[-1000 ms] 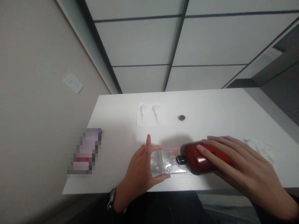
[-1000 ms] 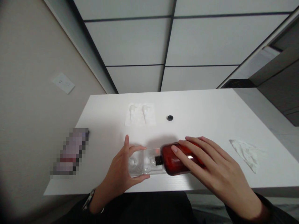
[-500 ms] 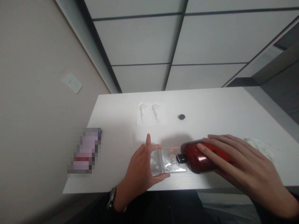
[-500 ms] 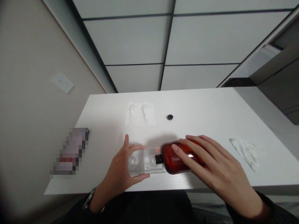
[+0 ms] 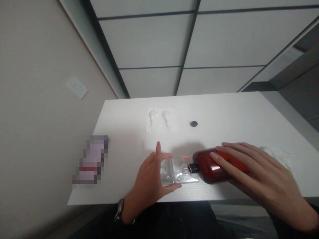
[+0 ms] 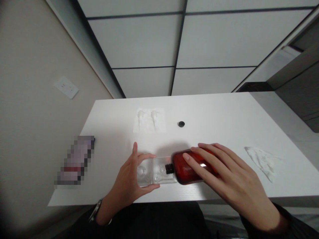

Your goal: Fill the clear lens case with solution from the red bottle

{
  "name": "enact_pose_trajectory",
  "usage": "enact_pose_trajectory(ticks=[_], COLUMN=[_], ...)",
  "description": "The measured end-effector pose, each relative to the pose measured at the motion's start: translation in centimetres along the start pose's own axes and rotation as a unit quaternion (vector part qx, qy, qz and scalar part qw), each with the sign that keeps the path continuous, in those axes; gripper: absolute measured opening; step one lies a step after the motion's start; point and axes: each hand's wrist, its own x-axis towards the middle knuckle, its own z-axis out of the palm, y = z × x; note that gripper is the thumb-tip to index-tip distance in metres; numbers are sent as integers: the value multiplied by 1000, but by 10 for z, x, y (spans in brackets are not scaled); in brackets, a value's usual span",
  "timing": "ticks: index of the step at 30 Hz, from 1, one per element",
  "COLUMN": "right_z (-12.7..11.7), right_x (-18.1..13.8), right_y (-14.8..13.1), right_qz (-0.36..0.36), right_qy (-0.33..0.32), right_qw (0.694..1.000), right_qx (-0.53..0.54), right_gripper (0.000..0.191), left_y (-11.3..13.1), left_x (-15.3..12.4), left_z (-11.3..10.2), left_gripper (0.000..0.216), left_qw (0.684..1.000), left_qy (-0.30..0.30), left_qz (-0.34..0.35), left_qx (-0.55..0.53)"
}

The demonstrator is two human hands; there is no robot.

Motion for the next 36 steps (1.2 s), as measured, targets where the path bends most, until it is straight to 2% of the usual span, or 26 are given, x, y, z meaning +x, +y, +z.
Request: enact_pose_trajectory(ticks=[36], right_z=[-1], right_x=[-2], right_y=[3], right_qz=[-2], right_qy=[-9], right_qw=[1000], right_qx=[16], right_gripper=[53], left_y=[-3], left_x=[-2], left_z=[0], left_gripper=[174], left_qw=[1000], left_qy=[0], left_qz=[3], left_qx=[-10])
